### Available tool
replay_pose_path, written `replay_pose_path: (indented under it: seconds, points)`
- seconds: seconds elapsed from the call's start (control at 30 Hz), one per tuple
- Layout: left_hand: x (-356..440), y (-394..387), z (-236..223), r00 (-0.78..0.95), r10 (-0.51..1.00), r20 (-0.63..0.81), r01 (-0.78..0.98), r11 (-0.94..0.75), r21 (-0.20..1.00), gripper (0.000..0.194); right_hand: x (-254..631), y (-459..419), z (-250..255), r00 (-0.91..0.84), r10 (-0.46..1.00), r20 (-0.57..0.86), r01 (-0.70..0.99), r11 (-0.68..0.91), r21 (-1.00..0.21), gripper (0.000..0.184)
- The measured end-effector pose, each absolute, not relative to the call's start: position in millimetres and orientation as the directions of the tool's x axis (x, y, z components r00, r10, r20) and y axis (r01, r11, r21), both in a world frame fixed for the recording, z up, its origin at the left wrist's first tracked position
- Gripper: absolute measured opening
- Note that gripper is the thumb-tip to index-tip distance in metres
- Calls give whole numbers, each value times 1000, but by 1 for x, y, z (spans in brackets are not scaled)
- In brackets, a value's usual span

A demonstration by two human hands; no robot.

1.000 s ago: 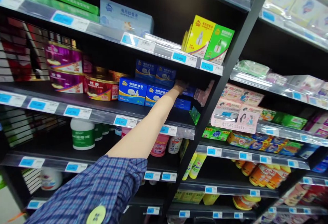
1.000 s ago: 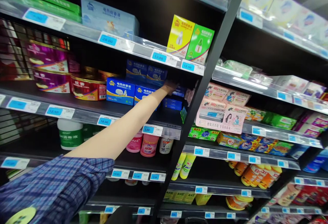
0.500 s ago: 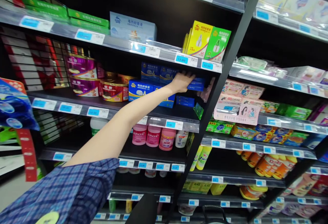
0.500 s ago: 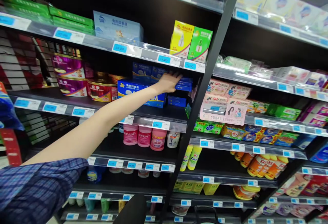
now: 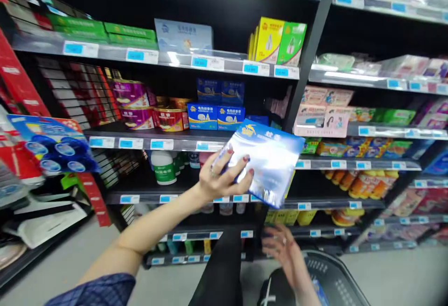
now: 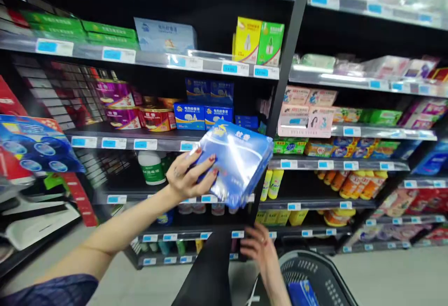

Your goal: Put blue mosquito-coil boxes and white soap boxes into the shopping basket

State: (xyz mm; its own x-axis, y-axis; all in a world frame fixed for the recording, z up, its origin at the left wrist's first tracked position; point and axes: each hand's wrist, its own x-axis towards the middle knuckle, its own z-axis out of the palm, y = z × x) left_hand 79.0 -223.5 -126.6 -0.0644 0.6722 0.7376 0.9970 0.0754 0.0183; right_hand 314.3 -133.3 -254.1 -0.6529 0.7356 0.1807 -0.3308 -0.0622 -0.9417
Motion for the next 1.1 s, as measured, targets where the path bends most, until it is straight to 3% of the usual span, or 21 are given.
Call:
replay_pose_path:
  seconds: [0.07, 0.13, 0.27, 0.37, 0.43, 0.5, 0.57, 0.6, 0.67, 0.77, 1.1]
  points:
    - [105, -243, -156, -62, 754, 654, 993, -22, 119, 5, 322, -150, -243, -650, 739, 178, -430, -165, -887, 91]
    - [130, -257, -182, -13, 845, 535, 977, -104, 187, 8, 336, -172, -227, -604, 781, 159, -470, -188, -862, 99]
    - [163, -276, -221, 46, 918, 393, 928, -184, 322, 6, 353, -211, -216, -446, 895, 5, -408, -199, -891, 79]
    - [165, -288, -246, 165, 871, 463, 852, -363, 378, 8, 359, -218, -235, -361, 931, -60, -457, -232, -859, 78]
    - [161, -294, -262, 139, 746, 651, 746, -511, 427, 39, 365, -215, -250, -305, 946, -109, -474, -250, -845, 80]
    - [159, -297, -275, -104, 680, 725, 564, -560, 606, 79, 373, -214, -262, -268, 954, -135, -464, -251, -849, 80]
    - [160, -293, -285, -286, 819, 498, 209, -454, 866, 95, 381, -215, -269, -282, 951, -123, -440, -242, -865, 78]
    - [163, -290, -290, -254, 914, 318, -1, -329, 944, 95, 385, -216, -271, -307, 945, -115, -425, -244, -871, 77]
    - [170, -282, -298, -62, 997, 40, -332, -59, 941, 95, 388, -219, -277, -358, 926, -124, -394, -270, -879, 77]
    - [180, -276, -309, 47, 994, -95, -553, 105, 827, 95, 388, -220, -288, -394, 903, -170, -337, -314, -888, 80]
    - [192, -269, -337, -226, 962, -152, -720, -60, 692, 62, 374, -206, -299, -300, 938, -172, -235, -248, -940, 60]
